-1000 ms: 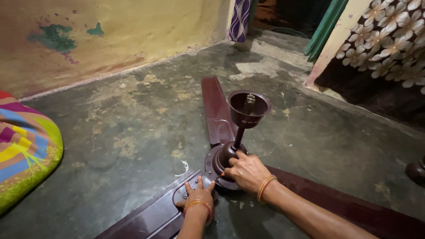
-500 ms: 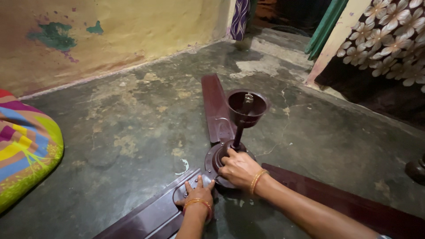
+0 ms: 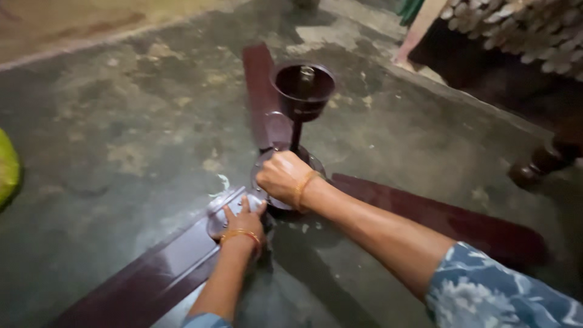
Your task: The person assembles a ceiling fan on the floor by attaching the fan blades to the central hub using a screwdriver. They tighten the screws on each blade sequentially to secure them in place.
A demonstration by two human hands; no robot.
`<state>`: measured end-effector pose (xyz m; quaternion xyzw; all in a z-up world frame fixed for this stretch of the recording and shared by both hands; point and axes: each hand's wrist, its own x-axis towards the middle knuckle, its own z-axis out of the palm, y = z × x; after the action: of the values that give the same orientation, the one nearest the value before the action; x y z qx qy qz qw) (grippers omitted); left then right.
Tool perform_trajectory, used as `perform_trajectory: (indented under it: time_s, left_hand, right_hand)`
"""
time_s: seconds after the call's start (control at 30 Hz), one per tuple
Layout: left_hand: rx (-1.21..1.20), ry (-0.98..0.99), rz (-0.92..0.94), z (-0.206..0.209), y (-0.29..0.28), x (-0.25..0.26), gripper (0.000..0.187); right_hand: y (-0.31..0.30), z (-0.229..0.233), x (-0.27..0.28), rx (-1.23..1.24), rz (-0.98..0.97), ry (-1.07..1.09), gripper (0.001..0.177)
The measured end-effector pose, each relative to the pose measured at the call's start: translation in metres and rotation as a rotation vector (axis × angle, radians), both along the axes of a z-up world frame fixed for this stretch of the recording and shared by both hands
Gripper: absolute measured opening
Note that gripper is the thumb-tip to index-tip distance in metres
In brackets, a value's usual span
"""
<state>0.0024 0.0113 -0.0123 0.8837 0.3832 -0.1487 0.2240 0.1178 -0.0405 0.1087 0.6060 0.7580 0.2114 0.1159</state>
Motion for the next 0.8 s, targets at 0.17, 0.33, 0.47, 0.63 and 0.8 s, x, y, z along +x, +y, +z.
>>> perform_trajectory:
  time_s: [0.17, 0.33, 0.47, 0.63, 0.8]
  left_hand:
    - [-0.097, 0.012, 0.107, 0.002, 0.002, -0.001, 0.098]
    - [-0.078, 0.025, 0.096, 0.023, -0.009, -0.01, 0.094]
    - [-0.093, 0.039, 0.099, 0.029, -0.008, -0.009, 0.097]
    - [-0.088, 0.009, 0.079, 0.016, -0.006, -0.007, 0.097]
    - [-0.084, 0.078, 0.09, 0.009, -0.003, 0.0, 0.092]
  right_hand:
    - [0.004, 0.008, -0.007, 0.021, -0.019, 0.05, 0.014]
    - [0.006, 0.011, -0.012, -0.011, -0.052, 0.068, 0.012]
    - [0.006, 0.009, -0.014, 0.038, -0.093, 0.111, 0.012]
    - [-0.003, 0.004, -0.019, 0.18, -0.125, 0.246, 0.013]
    - [-0.018, -0.008, -0.041, 0.142, -0.299, 0.29, 0.014]
